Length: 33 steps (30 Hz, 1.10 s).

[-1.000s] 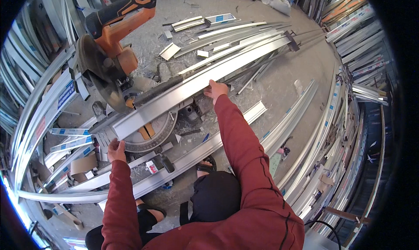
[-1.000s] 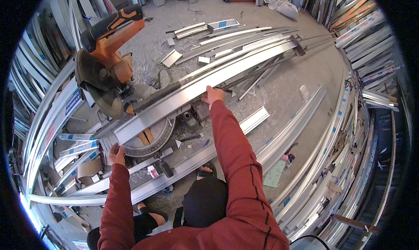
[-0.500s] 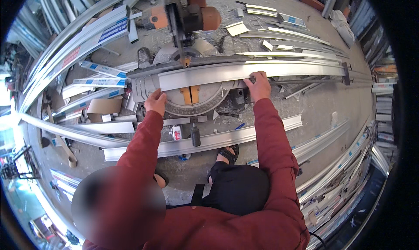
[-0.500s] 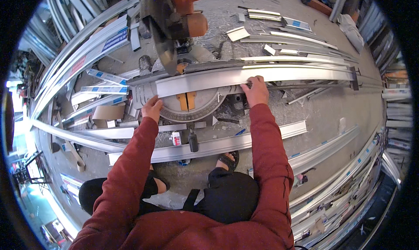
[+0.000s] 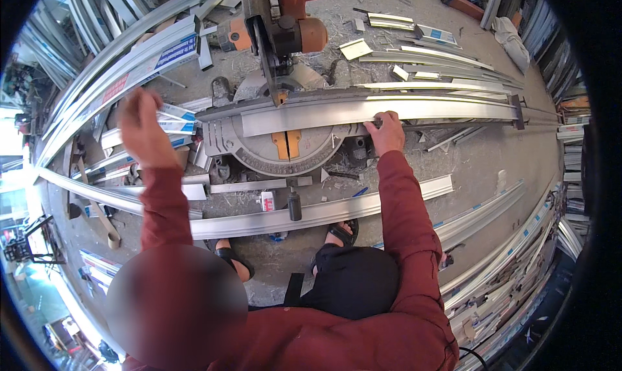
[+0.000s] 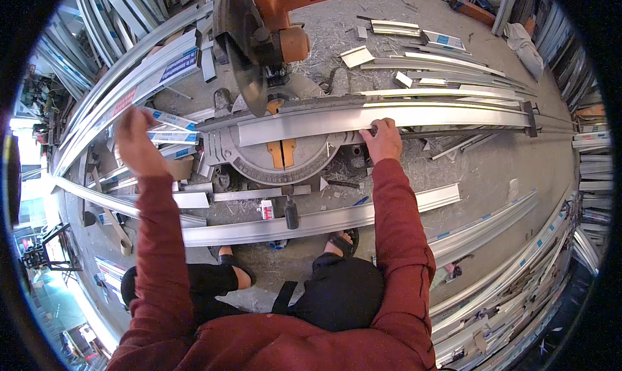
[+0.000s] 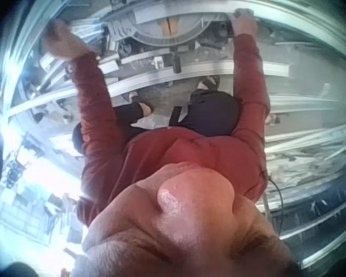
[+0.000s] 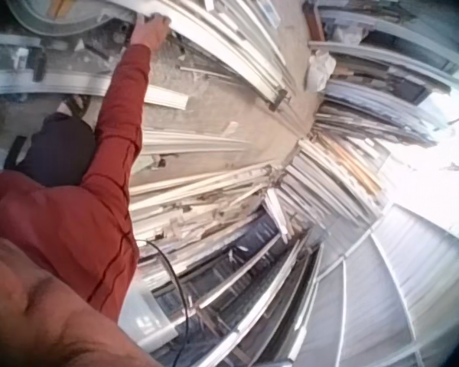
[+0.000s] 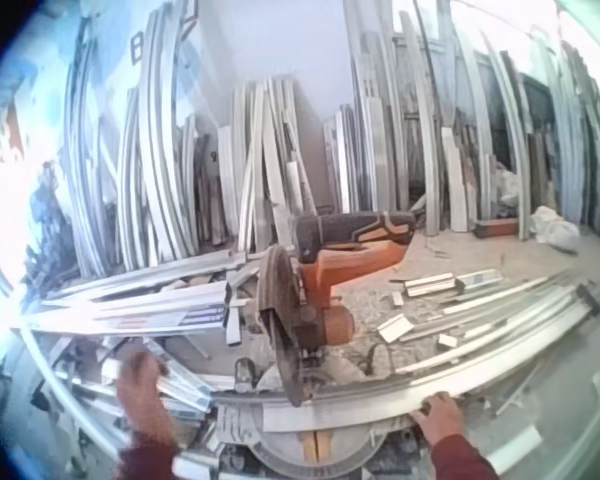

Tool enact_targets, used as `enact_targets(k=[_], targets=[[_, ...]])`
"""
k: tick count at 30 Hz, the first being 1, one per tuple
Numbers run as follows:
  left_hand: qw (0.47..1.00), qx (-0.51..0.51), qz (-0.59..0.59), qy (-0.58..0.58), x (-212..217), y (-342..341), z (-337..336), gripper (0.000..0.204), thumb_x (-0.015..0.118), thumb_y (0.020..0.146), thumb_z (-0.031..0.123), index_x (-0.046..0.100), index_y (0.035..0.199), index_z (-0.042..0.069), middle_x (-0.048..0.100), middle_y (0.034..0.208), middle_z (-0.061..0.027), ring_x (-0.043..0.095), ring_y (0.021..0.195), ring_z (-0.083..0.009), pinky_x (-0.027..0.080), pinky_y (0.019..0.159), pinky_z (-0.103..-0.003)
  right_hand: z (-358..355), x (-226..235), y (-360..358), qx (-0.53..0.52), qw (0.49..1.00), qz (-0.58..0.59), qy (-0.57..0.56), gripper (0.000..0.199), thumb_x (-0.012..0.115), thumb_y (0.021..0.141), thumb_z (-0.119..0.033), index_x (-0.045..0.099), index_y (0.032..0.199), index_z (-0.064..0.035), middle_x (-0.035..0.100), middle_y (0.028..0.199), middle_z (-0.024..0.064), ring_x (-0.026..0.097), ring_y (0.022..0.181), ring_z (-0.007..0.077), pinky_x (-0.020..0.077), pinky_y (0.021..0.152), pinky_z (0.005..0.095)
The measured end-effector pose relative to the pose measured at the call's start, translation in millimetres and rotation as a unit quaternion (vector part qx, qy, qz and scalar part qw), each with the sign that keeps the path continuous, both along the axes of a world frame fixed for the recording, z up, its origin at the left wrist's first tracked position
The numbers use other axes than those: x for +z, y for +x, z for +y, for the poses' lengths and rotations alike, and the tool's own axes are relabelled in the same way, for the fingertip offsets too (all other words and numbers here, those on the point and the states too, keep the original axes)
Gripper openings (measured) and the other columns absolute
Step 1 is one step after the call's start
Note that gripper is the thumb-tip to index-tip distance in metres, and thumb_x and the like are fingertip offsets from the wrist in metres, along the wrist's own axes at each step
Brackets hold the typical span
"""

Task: The person selects long aluminum profiles from a rack, places them on a miter saw, and cuts them to length. After each cut, the person removes the cut piece and returns the remaining profile to the rack. The person repeats this process several times, handling multiple profiles and cut pieces.

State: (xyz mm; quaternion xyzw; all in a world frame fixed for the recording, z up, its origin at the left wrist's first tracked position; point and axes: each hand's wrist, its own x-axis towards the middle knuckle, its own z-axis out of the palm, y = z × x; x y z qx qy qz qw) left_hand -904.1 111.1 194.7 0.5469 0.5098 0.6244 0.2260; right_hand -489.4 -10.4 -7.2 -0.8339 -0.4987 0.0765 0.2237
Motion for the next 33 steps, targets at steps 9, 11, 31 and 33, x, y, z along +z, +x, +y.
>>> enact_targets(k=[9,11,31,33], targets=[[0.842,-0.286,0.406,0.208,156.1,192.2,119.0,0.047,0.059,0.092,0.038,0.062,0.119,-0.001,0.067,0.110,-0.0139,0.064,0.099,-0.0251,0.046,0.092,-0.033,5.8,11.7,0.7,0.001,0.999,0.030,-0.018,0.045,0.081,0.068,-0.036,0.068,0.093,-0.0012,0.060,0.103,0.0175,0.060,0.096,0.0342,0.0494,0.085,0.0421],[0.809,-0.290,0.494,0.132,138.9,215.6,113.8,0.061,0.059,0.086,0.054,0.062,0.116,0.001,0.066,0.103,-0.0179,0.063,0.097,-0.0292,0.046,0.088,-0.036,7.7,14.4,2.6,0.003,0.999,0.034,-0.015,0.044,0.082,0.068,-0.037,0.069,0.090,-0.0014,0.060,0.102,0.0173,0.061,0.095,0.0344,0.0500,0.085,0.0426],[0.657,-0.346,0.669,-0.017,92.6,235.5,-68.1,0.045,0.066,0.077,0.051,0.069,0.098,0.011,0.070,0.078,-0.0088,0.069,0.074,-0.0264,0.053,0.069,-0.041,-3.2,14.3,13.7,-0.025,0.999,0.045,-0.016,0.041,0.084,0.064,-0.035,0.068,0.087,-0.0054,0.059,0.097,0.0140,0.061,0.092,0.0314,0.0506,0.083,0.0409],[0.646,-0.352,0.677,-0.022,89.3,235.1,-75.7,0.047,0.066,0.077,0.051,0.068,0.095,0.008,0.070,0.076,-0.0094,0.069,0.071,-0.0260,0.053,0.066,-0.040,-3.2,14.7,13.5,-0.024,0.999,0.043,-0.008,0.038,0.083,0.064,-0.033,0.068,0.087,-0.0059,0.059,0.098,0.0140,0.061,0.092,0.0312,0.0508,0.082,0.0410]])
